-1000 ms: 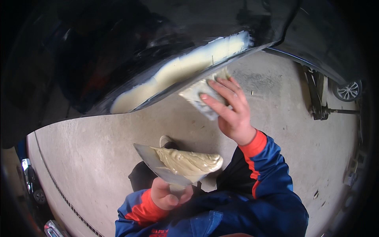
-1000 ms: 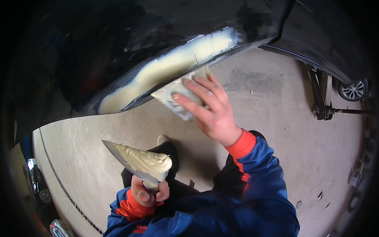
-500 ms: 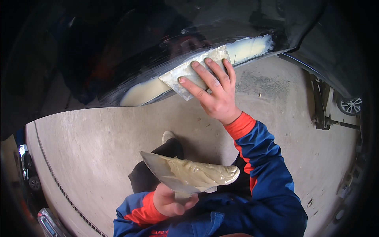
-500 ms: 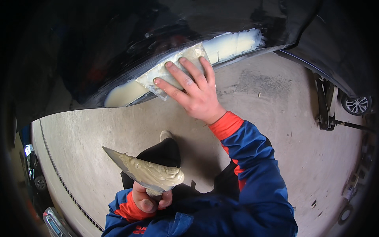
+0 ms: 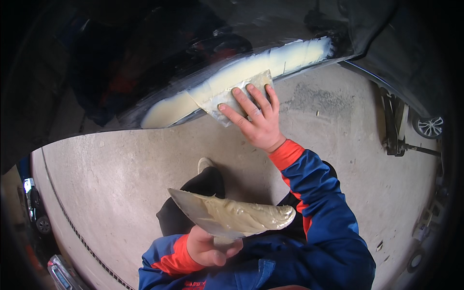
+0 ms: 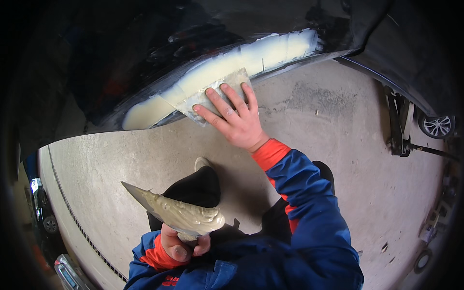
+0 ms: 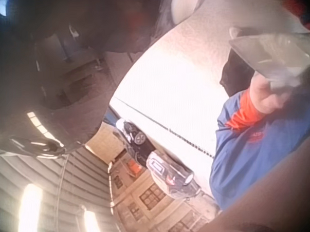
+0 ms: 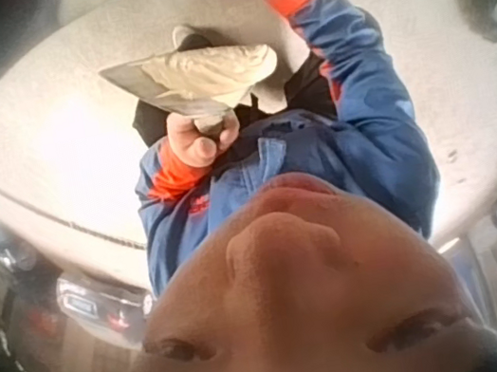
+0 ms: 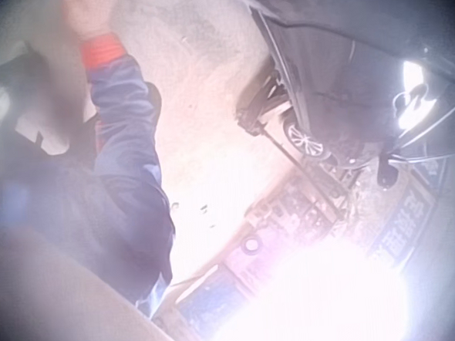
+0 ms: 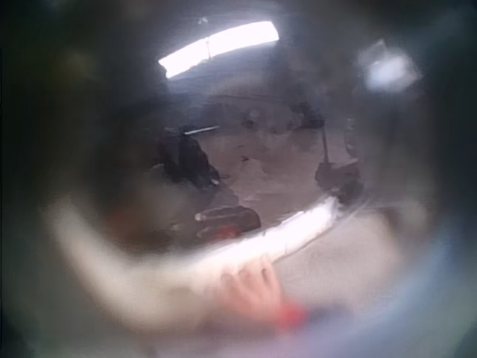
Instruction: The person applies beige body filler to the rear bumper and wheel arch of a black car using two metal putty knives. They repeatedly transfer filler between the knives and spread it in smooth strokes along the curved surfaces.
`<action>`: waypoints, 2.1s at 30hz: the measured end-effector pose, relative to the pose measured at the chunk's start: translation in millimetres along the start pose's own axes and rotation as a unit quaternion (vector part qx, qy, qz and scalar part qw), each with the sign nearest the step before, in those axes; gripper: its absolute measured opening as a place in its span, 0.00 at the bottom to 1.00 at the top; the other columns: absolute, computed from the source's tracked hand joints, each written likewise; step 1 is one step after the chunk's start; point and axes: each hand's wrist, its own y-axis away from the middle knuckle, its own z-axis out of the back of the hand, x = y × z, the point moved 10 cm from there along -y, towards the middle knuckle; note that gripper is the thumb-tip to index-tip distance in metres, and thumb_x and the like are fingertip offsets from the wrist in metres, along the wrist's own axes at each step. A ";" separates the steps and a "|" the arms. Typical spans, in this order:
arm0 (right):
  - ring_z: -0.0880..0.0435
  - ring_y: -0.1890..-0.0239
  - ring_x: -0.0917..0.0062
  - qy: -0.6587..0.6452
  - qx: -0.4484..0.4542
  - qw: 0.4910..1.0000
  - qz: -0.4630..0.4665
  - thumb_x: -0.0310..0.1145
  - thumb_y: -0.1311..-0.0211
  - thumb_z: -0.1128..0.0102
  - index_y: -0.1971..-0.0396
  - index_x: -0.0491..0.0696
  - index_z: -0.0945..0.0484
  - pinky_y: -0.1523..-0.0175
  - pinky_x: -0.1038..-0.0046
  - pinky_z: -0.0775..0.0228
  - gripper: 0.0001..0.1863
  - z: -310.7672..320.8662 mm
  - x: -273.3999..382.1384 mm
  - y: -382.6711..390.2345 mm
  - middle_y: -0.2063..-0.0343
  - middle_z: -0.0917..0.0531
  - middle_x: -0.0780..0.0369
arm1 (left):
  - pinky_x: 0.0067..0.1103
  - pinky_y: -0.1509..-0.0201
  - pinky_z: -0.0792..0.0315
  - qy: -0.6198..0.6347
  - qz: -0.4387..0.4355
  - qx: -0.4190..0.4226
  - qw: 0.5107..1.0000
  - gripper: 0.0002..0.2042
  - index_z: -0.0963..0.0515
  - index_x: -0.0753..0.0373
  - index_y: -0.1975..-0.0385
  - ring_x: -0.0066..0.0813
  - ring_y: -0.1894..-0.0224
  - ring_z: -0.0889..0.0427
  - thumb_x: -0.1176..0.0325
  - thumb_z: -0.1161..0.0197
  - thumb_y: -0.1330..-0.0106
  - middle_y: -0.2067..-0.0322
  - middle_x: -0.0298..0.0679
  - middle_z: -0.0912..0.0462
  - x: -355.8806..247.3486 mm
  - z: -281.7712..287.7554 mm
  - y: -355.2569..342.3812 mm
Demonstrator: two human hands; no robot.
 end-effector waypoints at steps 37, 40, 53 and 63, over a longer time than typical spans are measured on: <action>0.28 0.40 0.68 -0.033 -0.075 0.996 0.018 0.39 0.42 0.42 0.49 0.68 0.16 0.33 0.49 0.53 0.19 39.3 95.4 -67.9 0.40 0.23 0.66 | 0.22 0.65 0.30 -0.094 0.074 -0.028 0.992 0.25 0.23 0.66 0.60 0.26 0.74 0.26 0.46 0.31 0.39 0.76 0.30 0.23 -6.7 -3.8 8.6; 0.28 0.41 0.67 -0.039 -0.048 0.998 0.005 0.38 0.41 0.42 0.48 0.68 0.17 0.34 0.50 0.53 0.20 24.5 91.4 -68.2 0.40 0.23 0.66 | 0.22 0.65 0.30 -0.108 0.074 -0.021 0.991 0.26 0.23 0.65 0.59 0.26 0.73 0.26 0.45 0.31 0.38 0.75 0.30 0.23 -7.6 -3.2 9.3; 0.29 0.42 0.68 -0.035 -0.053 0.998 0.009 0.37 0.39 0.42 0.47 0.68 0.18 0.35 0.54 0.51 0.20 -2.9 92.9 -47.3 0.40 0.23 0.67 | 0.22 0.65 0.30 -0.092 0.069 -0.011 0.993 0.27 0.24 0.66 0.53 0.26 0.73 0.26 0.47 0.30 0.38 0.75 0.31 0.23 -7.7 -0.5 12.5; 0.30 0.40 0.67 -0.040 -0.024 0.999 0.019 0.30 0.38 0.46 0.47 0.67 0.17 0.31 0.55 0.54 0.22 -13.8 91.8 -26.3 0.41 0.22 0.65 | 0.22 0.65 0.30 -0.095 0.055 -0.008 0.994 0.28 0.25 0.68 0.51 0.25 0.74 0.26 0.48 0.30 0.37 0.75 0.31 0.23 -6.9 -3.1 11.2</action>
